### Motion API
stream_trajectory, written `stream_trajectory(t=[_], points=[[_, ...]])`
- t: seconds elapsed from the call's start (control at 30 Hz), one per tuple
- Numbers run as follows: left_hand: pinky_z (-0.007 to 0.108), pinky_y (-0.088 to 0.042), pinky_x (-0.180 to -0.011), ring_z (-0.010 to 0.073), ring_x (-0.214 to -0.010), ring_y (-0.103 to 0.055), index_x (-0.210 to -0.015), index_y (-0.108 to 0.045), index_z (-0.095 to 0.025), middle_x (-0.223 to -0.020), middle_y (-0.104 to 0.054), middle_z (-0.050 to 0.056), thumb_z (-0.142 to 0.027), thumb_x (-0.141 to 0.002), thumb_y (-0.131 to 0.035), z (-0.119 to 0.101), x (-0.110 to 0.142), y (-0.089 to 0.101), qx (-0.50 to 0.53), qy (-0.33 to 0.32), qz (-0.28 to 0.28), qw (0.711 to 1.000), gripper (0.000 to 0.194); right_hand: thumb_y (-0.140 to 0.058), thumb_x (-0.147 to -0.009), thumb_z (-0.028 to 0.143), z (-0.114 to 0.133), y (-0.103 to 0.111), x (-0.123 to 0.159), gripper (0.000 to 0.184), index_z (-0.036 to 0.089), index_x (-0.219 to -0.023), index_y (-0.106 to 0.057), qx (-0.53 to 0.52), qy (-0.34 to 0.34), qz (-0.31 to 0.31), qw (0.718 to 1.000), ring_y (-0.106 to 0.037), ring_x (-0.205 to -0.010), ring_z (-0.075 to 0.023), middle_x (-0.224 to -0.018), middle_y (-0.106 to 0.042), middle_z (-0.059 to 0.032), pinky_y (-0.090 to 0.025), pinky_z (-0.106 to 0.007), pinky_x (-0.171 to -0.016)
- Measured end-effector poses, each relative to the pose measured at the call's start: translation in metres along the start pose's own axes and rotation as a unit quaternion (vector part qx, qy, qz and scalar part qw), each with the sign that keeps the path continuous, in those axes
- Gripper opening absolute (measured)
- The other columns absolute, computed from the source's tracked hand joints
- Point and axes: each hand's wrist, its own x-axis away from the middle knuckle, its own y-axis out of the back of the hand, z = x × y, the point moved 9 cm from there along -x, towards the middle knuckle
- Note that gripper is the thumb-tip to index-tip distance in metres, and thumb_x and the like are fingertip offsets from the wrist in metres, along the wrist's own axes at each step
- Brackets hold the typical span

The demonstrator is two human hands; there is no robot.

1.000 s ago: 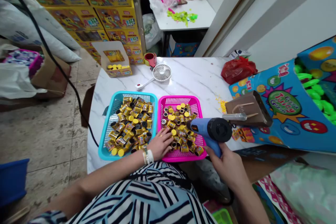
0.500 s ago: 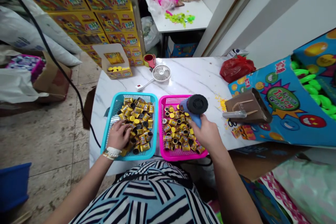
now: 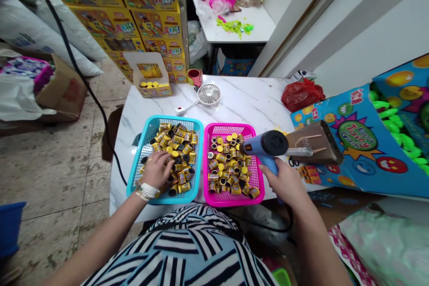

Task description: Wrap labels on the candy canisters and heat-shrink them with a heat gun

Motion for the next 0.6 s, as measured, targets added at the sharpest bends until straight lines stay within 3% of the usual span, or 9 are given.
stream_trajectory(t=[0.1, 0.2, 0.33, 0.4, 0.47, 0.6], points=[[0.042, -0.045, -0.105, 0.0251, -0.115, -0.056, -0.122, -0.062, -0.018, -0.12, -0.065, 0.011, -0.035, -0.097, -0.046, -0.073, -0.049, -0.039, 0.052, -0.087, 0.09, 0.991, 0.034, -0.053, -0.085, 0.062, -0.012, -0.004, 0.021, 0.042, 0.021, -0.092, -0.061, -0.09, -0.016, 0.02, 0.996, -0.067, -0.053, -0.0226, -0.063, -0.071, -0.0043, -0.049, -0.033, -0.059], [0.037, -0.046, -0.102, 0.0219, -0.112, -0.059, -0.122, -0.062, -0.019, -0.117, -0.066, 0.01, -0.032, -0.097, -0.047, -0.144, -0.107, -0.089, 0.057, -0.14, 0.154, 0.976, 0.031, -0.053, -0.082, 0.065, -0.019, 0.004, 0.039, 0.044, 0.022, -0.086, -0.061, -0.076, -0.039, -0.024, 0.996, -0.068, -0.056, -0.0251, -0.057, -0.069, -0.0038, -0.049, -0.035, -0.06], [0.043, -0.05, -0.093, 0.0229, -0.101, -0.063, -0.124, -0.059, -0.016, -0.114, -0.065, 0.01, -0.041, -0.095, -0.054, -0.206, -0.159, -0.148, 0.032, -0.156, 0.218, 0.963, 0.038, -0.053, -0.074, 0.072, -0.038, 0.019, 0.062, 0.052, 0.023, -0.086, -0.064, -0.07, -0.095, -0.082, 0.99, -0.066, -0.053, -0.0279, -0.05, -0.066, -0.0034, -0.048, -0.037, -0.055], [0.045, -0.05, -0.092, 0.0248, -0.105, -0.062, -0.128, -0.058, -0.016, -0.123, -0.063, 0.013, -0.046, -0.093, -0.056, -0.219, -0.157, -0.165, 0.022, -0.169, 0.241, 0.955, 0.045, -0.054, -0.071, 0.076, -0.052, 0.023, 0.073, 0.056, 0.024, -0.089, -0.065, -0.082, -0.124, -0.093, 0.985, -0.064, -0.049, -0.0279, -0.048, -0.064, -0.0027, -0.046, -0.036, -0.051], [0.047, -0.047, -0.098, 0.029, -0.116, -0.058, -0.132, -0.057, -0.02, -0.137, -0.056, 0.015, -0.048, -0.091, -0.057, -0.22, -0.139, -0.172, 0.015, -0.193, 0.258, 0.947, 0.05, -0.054, -0.07, 0.078, -0.064, 0.025, 0.083, 0.059, 0.024, -0.091, -0.066, -0.1, -0.141, -0.101, 0.98, -0.062, -0.047, -0.0269, -0.048, -0.064, -0.0028, -0.045, -0.036, -0.048], [0.057, -0.024, -0.116, 0.0362, -0.141, -0.036, -0.141, -0.052, -0.024, -0.157, -0.037, 0.011, -0.052, -0.095, -0.047, -0.192, -0.085, -0.162, -0.005, -0.235, 0.267, 0.935, 0.054, -0.056, -0.07, 0.076, -0.077, 0.024, 0.091, 0.055, 0.024, -0.085, -0.066, -0.101, -0.146, -0.113, 0.978, -0.059, -0.044, -0.0248, -0.047, -0.063, -0.0024, -0.044, -0.035, -0.047]])
